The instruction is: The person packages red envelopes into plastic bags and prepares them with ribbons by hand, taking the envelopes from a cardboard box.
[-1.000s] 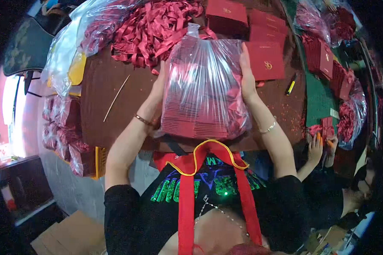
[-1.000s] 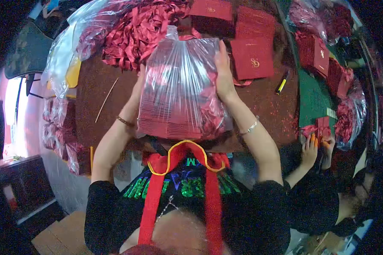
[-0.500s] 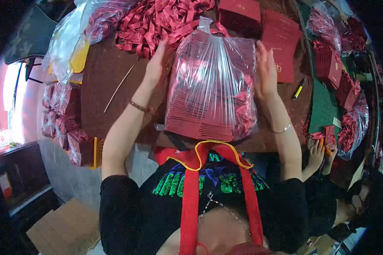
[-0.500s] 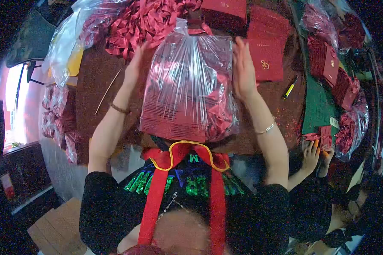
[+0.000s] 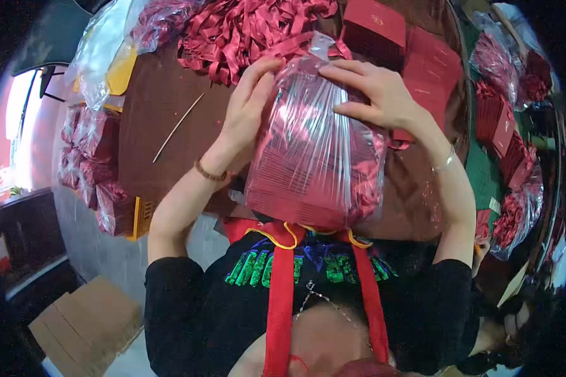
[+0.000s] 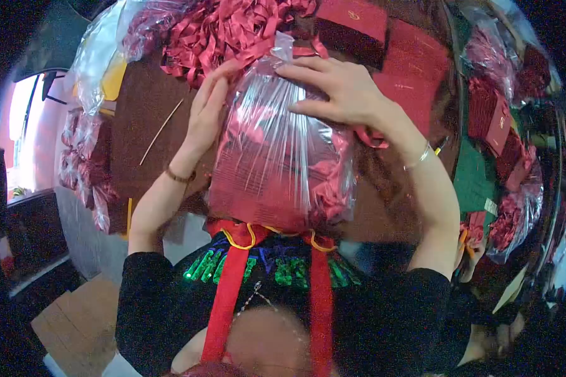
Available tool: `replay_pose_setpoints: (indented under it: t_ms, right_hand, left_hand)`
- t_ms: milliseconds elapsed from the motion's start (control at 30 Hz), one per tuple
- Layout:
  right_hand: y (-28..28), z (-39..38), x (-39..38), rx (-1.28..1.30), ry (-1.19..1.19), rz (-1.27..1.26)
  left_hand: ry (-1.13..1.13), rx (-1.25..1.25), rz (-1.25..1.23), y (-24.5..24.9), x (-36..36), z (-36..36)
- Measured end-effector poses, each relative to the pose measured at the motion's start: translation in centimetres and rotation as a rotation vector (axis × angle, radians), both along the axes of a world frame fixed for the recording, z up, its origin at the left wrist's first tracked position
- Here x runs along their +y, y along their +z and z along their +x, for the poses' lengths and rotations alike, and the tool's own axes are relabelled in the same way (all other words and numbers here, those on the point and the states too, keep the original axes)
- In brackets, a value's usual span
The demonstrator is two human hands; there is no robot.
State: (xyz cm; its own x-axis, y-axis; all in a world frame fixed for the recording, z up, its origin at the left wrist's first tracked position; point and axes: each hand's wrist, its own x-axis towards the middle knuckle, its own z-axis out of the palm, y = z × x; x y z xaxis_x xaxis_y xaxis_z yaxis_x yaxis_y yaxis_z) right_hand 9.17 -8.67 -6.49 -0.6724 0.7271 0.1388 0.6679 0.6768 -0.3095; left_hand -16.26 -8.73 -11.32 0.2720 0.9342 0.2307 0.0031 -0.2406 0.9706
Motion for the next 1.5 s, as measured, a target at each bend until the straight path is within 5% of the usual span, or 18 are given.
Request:
replay_pose_setpoints:
  t_ms: [233, 767, 900, 967, 1000, 1100, 1333, 1500]
  right_hand:
    - [0.1, -1.1, -1.3, 0.066, -0.109, -0.039]
    - [0.1, -1.9, -2.1, 0.077, -0.238, -0.028]
    - [-2.7, 0.0, -1.6, 0.343, -0.196, 0.19]
    - [-3.8, -0.2, -1.2, 0.835, -0.372, 0.254]
    - [-4.8, 0.1, -1.3, 0.835, -0.37, 0.248]
    - [-7.4, 1.4, -1.1, 1.14, -0.178, -0.298]
    - [-7.8, 0.8, -2.1, 0.812, -0.514, -0.072]
    - [-6.9, -0.6, -1.2, 0.936, -0.431, -0.054]
  left_hand:
    - [0.041, 0.263, 0.258, 0.2, -2.2, -1.3]
    - [0.086, 0.078, 0.299, -1.2, -3.0, -1.1]
    - [0.054, 0.064, 0.243, -1.3, -3.2, -1.5]
    - [0.012, 0.113, 0.261, -1.5, -3.1, -1.6]
    - [0.017, 0.113, 0.256, -1.5, -3.2, -1.7]
    - [0.003, 0.112, 0.296, -1.6, -3.3, -1.7]
    - [-0.189, 0.21, 0.029, -0.8, -5.6, -2.7]
    - [-0.234, 0.267, 0.105, -0.6, -5.5, -3.2]
